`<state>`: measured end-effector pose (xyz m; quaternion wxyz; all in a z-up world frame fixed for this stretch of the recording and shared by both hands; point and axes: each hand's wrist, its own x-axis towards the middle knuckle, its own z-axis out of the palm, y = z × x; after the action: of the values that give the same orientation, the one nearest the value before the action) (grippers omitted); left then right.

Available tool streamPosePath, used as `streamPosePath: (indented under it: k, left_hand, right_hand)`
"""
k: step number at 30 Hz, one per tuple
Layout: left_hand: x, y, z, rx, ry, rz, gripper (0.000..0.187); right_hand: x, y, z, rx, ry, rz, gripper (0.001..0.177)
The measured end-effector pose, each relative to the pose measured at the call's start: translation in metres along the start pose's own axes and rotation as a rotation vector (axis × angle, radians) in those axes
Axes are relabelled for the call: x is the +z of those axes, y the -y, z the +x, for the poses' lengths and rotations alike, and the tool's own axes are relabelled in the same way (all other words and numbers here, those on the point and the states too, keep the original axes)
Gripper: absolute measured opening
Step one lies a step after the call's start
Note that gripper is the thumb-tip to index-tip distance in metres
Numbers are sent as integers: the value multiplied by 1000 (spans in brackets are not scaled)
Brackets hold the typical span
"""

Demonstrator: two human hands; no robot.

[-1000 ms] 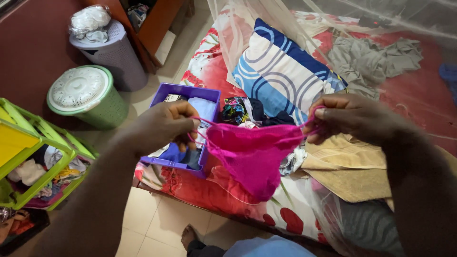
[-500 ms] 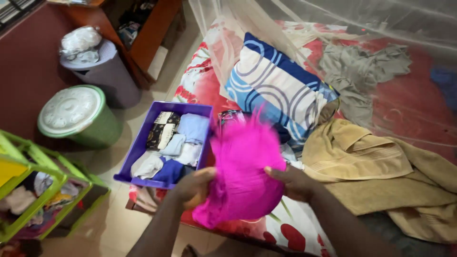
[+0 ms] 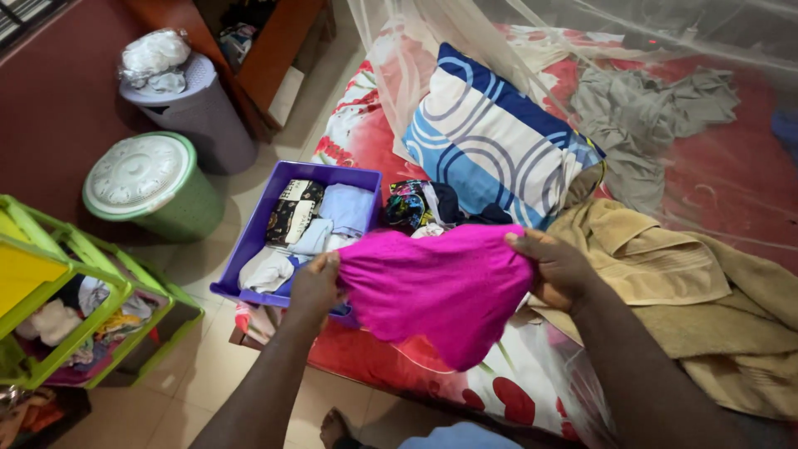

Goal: Folding clothes and placing them in a storage bin on a bed.

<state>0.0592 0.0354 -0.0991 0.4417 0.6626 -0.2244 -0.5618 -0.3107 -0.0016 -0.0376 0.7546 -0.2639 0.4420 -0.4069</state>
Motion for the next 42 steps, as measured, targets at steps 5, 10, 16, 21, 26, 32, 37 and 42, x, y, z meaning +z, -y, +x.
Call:
streamPosePath:
  k: [5, 10, 16, 21, 26, 32, 37, 42]
  left_hand:
    - [-23, 13, 41, 297, 18, -355, 42]
    - [-6, -27, -4, 213, 191, -578, 48]
    - [-34, -2, 21, 119, 410, -57, 80]
    - [-70, -28, 5, 265, 383, 75, 67]
    - [-62, -59, -59, 223, 314, 625, 57]
    - [-57, -52, -65, 540, 303, 1106, 61]
    - [-56, -71, -78, 494, 173, 796, 59]
    - [-56, -59, -48, 356, 121, 660, 39]
  right_hand:
    - [-25, -10, 4, 28, 50, -123, 19]
    - [-7, -16, -1, -122, 269, 150, 13]
    - [-30, -58, 61, -156, 137, 52, 2]
    - [-15, -21, 34, -50, 131, -166, 25]
    - [18, 0, 0, -109, 117, -615, 32]
    - [23, 9, -1, -231, -105, -942, 22]
    - [-8, -1, 22, -267, -46, -152, 13]
    - [-8, -14, 31, -289, -1, -111, 22]
